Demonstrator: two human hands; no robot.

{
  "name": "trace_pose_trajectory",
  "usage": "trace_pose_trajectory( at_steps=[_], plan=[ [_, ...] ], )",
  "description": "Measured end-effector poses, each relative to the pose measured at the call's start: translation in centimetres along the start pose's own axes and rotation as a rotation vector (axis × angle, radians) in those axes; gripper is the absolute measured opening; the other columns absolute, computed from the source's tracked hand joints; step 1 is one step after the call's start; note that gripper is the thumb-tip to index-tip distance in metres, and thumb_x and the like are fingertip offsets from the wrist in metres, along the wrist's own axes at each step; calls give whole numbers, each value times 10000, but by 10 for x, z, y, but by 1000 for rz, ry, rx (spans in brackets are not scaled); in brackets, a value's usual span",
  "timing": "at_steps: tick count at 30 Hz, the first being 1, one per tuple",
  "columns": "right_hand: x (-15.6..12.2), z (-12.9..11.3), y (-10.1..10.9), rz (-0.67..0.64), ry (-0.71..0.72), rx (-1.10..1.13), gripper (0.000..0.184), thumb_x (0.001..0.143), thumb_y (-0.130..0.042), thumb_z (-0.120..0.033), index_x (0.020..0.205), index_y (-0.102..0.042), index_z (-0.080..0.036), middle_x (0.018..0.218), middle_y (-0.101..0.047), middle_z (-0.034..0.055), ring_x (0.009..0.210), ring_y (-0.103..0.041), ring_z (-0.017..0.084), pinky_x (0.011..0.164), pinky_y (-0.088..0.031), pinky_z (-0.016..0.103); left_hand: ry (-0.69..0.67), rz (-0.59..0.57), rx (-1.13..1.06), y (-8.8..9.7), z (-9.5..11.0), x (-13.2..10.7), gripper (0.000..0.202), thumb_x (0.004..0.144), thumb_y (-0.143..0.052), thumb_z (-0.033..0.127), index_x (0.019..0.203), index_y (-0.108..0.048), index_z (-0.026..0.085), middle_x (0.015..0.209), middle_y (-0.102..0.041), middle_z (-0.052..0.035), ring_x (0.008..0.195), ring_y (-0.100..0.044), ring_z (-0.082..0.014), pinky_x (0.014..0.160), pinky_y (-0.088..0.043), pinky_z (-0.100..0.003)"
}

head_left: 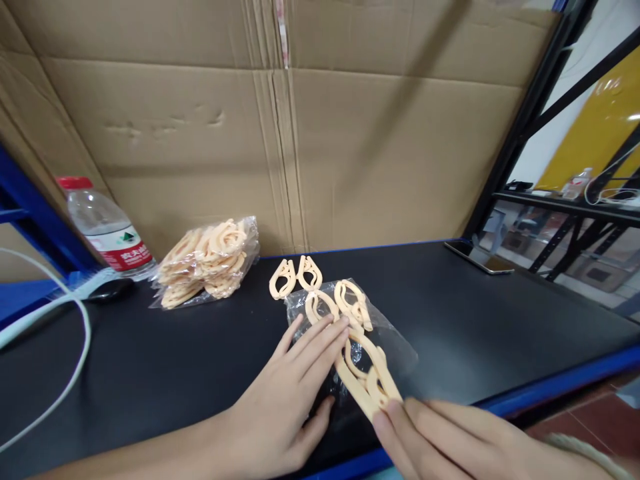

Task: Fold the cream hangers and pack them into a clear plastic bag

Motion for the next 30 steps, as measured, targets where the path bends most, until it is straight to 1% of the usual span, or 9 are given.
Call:
trace_pose_trajectory(
  at_steps=[3, 8, 15, 19, 22, 24, 26, 28, 30],
  plan=[
    [34, -8, -21, 41, 173, -87, 265, 861, -469, -70, 948, -715, -26, 918, -740, 152, 729, -672, 237, 618, -563, 330, -30, -14, -3, -1, 2, -1, 870, 777, -444, 37, 1520, -27, 214, 1594, -228, -108, 1471, -156, -285, 1165, -172, -604],
    [65, -1, -55, 74, 95, -142, 237, 776, -464, -24, 712, -692, -29, 660, -672, 177, 555, -625, 249, 517, -535, 374, 16, -42, -7, -4, -5, -4, 886, 749, -487, 78, 1504, -34, 180, 1589, -218, -145, 1469, -160, -295, 1161, -195, -610],
    [62, 7, -90, -12, -24, -165, 272, 807, -427, -13, 841, -696, 5, 812, -698, 254, 734, -678, 311, 650, -574, 419, 12, 16, -46, -1, -5, -4, 907, 722, -483, 60, 1504, -40, 176, 1587, -229, -125, 1469, -164, -264, 1177, -217, -566],
    [57, 7, -79, -6, -40, -87, 246, 820, -451, -23, 848, -695, -9, 804, -703, 221, 740, -676, 293, 637, -571, 381, 5, 19, -55, 1, -5, -4, 914, 720, -483, 55, 1505, -32, 178, 1585, -237, -120, 1469, -166, -258, 1176, -240, -546],
    [61, 15, -42, 105, 7, 35, 197, 822, -502, -56, 769, -691, -67, 730, -698, 142, 632, -639, 235, 536, -521, 331, 2, 20, -45, 2, -5, -4, 899, 732, -472, 55, 1501, -20, 171, 1577, -256, -136, 1466, -180, -263, 1164, -259, -557],
    [65, 44, -13, 296, -8, 145, 233, 837, -524, -107, 636, -641, -130, 612, -655, 66, 508, -564, 175, 460, -444, 296, -1, -9, -35, 1, -3, -3, 893, 732, -477, 61, 1499, -31, 167, 1572, -269, -144, 1461, -199, -269, 1156, -267, -565],
    [79, 86, -21, 283, -59, 125, 244, 869, -526, -136, 649, -633, -135, 614, -649, 50, 525, -567, 164, 491, -452, 289, 6, -43, -27, 0, -3, -2, 886, 729, -479, 58, 1498, -54, 171, 1571, -273, -143, 1456, -215, -274, 1152, -267, -570],
    [96, 132, -60, 121, -131, 111, 196, 910, -485, -105, 901, -680, -86, 863, -717, 107, 776, -659, 194, 662, -520, 307, 10, -44, -20, 1, -2, -1, 874, 730, -467, 46, 1496, -70, 184, 1574, -273, -132, 1454, -225, -271, 1151, -262, -571],
    [109, 155, -106, -26, -56, 150, 300, 902, -443, -20, 1137, -625, -63, 1098, -696, 127, 1039, -634, 193, 831, -507, 306, -6, -9, -18, 1, -2, -2, 884, 719, -459, 38, 1498, -70, 195, 1575, -275, -124, 1452, -234, -270, 1152, -260, -564]
  ],
)
Point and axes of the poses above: each hand's wrist, its own x-axis towards the middle knuckle, its own y-axis out of the back of the hand, z = x × y, the point moved 10 cm from there along x, towards the middle knuckle
